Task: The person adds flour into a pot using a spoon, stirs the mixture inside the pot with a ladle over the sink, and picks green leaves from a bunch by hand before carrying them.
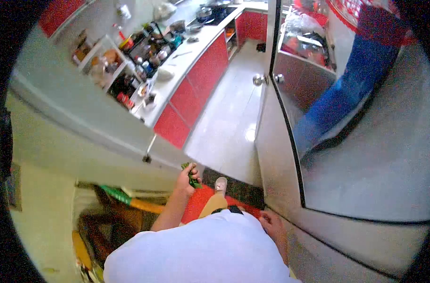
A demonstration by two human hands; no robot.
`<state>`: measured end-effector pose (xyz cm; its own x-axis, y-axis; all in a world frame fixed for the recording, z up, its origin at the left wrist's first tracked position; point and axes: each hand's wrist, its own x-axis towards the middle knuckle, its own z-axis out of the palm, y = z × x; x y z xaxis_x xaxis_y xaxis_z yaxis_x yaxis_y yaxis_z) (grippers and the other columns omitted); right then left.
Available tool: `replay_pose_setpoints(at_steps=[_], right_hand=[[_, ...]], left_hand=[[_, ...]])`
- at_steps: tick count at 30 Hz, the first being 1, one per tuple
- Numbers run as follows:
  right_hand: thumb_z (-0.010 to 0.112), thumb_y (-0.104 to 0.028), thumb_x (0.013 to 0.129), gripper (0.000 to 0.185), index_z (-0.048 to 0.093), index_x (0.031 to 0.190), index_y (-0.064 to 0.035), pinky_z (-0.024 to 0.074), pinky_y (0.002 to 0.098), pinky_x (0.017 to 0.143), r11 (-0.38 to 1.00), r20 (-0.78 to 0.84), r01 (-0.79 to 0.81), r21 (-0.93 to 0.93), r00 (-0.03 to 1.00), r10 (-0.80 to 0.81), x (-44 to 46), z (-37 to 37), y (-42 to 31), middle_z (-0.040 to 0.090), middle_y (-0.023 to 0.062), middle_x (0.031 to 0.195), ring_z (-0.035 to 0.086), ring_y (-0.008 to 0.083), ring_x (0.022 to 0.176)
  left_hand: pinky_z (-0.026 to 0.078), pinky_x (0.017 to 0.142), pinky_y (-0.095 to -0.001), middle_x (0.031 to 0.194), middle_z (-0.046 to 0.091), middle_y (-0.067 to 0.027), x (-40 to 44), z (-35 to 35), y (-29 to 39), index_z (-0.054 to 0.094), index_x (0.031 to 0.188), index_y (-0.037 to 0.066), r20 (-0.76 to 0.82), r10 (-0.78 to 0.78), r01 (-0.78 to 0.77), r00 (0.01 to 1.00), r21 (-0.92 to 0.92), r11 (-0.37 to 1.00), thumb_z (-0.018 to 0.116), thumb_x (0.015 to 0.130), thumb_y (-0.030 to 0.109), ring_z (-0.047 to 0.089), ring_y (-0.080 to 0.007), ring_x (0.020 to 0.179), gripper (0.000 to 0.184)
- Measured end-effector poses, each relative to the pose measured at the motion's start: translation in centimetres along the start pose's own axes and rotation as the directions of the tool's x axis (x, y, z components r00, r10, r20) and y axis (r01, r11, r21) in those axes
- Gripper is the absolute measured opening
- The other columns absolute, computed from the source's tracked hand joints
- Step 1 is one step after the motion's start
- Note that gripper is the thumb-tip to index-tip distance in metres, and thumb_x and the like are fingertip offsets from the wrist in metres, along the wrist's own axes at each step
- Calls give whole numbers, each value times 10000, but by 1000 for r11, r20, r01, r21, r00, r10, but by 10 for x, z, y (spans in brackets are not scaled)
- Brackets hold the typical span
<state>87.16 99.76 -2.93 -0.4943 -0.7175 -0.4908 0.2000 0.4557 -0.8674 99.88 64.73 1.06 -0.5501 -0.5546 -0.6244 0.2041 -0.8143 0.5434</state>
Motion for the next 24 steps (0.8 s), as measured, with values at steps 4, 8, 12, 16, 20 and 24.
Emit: replay_pose_setpoints(at_steps=[4, 8, 12, 16, 20, 24], right_hand=[[589, -148, 811, 290, 599, 1072, -22, 463, 284, 751, 998, -298, -46, -41, 954, 32, 94, 18, -10, 631, 96, 938, 587, 153, 842], [588, -140, 817, 256, 607, 1058, -55, 467, 294, 727, 935, -212, 54, -351, 968, -135, 198, 38, -158, 608, 100, 916, 592, 192, 807], [577, -141, 828, 229, 605, 1042, -63, 475, 320, 715, 827, 20, 277, -490, 951, -307, 304, 61, -264, 591, 110, 928, 597, 249, 811], [580, -142, 818, 221, 604, 1034, -102, 482, 355, 706, 654, 301, 457, -603, 889, -344, 412, 84, -338, 593, 93, 946, 608, 262, 815], [584, -137, 805, 221, 607, 1025, -128, 486, 371, 707, 571, 467, 595, -565, 802, -373, 521, 103, -388, 597, 76, 957, 614, 255, 823], [601, -148, 790, 246, 613, 1035, -141, 491, 375, 728, 435, 568, 681, -590, 732, -376, 638, 105, -429, 599, 77, 980, 617, 245, 852]], left_hand=[[374, 525, -272, 643, 445, 21, 97, 83, 72, 494, 932, 106, 152, -30, 30, 988, 0, 1000, 487, 917, 232, 395, -90, 520, 127], [371, 522, -267, 628, 423, 26, 168, 152, 161, 495, 939, 99, 240, 0, -4, 971, 14, 1000, 510, 906, 225, 388, -88, 511, 131], [373, 511, -276, 652, 440, 27, 252, 166, 231, 524, 918, 94, 220, 157, -135, 963, -112, 985, 493, 916, 227, 402, -79, 524, 137], [370, 512, -261, 646, 442, 40, 330, 159, 293, 529, 895, 115, 28, 246, -228, 969, -288, 930, 482, 919, 225, 400, -66, 518, 122], [352, 504, -245, 646, 456, 54, 389, 149, 348, 534, 877, 139, -24, 312, -296, 950, -394, 870, 460, 924, 236, 395, -59, 499, 131], [353, 523, -246, 621, 442, 66, 444, 145, 385, 519, 903, 149, -67, 327, -331, 943, -316, 889, 447, 928, 247, 397, -70, 498, 125]])
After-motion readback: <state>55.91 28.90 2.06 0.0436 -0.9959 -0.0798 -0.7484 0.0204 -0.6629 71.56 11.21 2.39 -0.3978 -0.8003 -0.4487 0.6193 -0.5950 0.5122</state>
